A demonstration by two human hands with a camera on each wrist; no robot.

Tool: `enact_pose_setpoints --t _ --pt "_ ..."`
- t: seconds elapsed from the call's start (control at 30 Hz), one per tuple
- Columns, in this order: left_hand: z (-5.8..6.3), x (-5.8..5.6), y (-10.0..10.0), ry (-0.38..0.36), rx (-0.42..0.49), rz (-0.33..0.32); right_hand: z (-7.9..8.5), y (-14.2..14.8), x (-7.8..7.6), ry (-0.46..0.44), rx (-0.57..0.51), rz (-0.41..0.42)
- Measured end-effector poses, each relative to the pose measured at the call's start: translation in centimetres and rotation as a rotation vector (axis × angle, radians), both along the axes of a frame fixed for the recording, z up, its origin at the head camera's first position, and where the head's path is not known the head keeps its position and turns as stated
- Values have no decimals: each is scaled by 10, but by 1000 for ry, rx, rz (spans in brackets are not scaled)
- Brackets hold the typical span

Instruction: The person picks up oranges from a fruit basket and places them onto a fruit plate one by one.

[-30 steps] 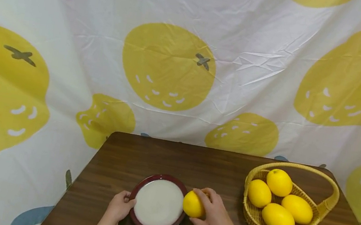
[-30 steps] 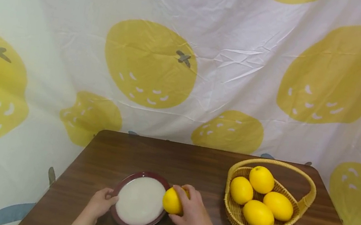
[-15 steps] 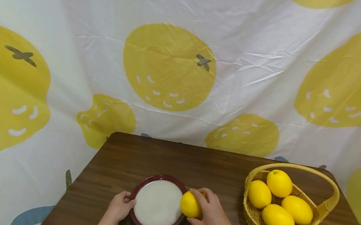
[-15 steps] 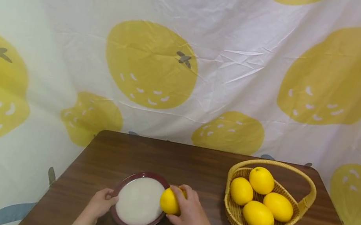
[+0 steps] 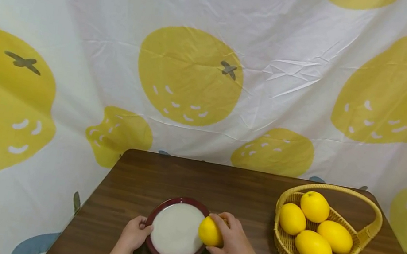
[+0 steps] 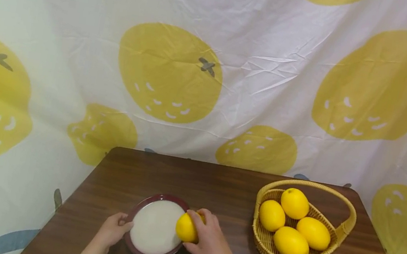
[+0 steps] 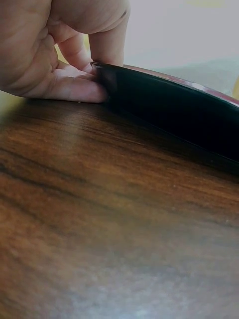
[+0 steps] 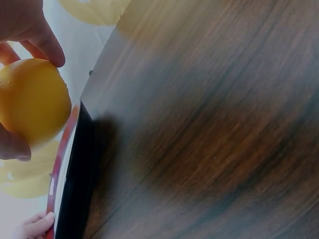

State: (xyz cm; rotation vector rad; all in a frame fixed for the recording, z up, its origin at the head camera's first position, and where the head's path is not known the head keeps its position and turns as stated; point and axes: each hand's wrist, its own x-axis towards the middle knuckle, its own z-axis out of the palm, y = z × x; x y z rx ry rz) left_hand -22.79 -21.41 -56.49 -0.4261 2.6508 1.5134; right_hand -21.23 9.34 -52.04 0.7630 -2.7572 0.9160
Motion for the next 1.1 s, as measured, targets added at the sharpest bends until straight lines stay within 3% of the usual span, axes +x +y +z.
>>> enact_pose_setpoints --t 0.87,1.1 --pt "2 3 1 0 3 0 -5 -21 -8 -54 30 44" --pt "2 2 1 -2 3 4 -5 -25 -10 -32 31 36"
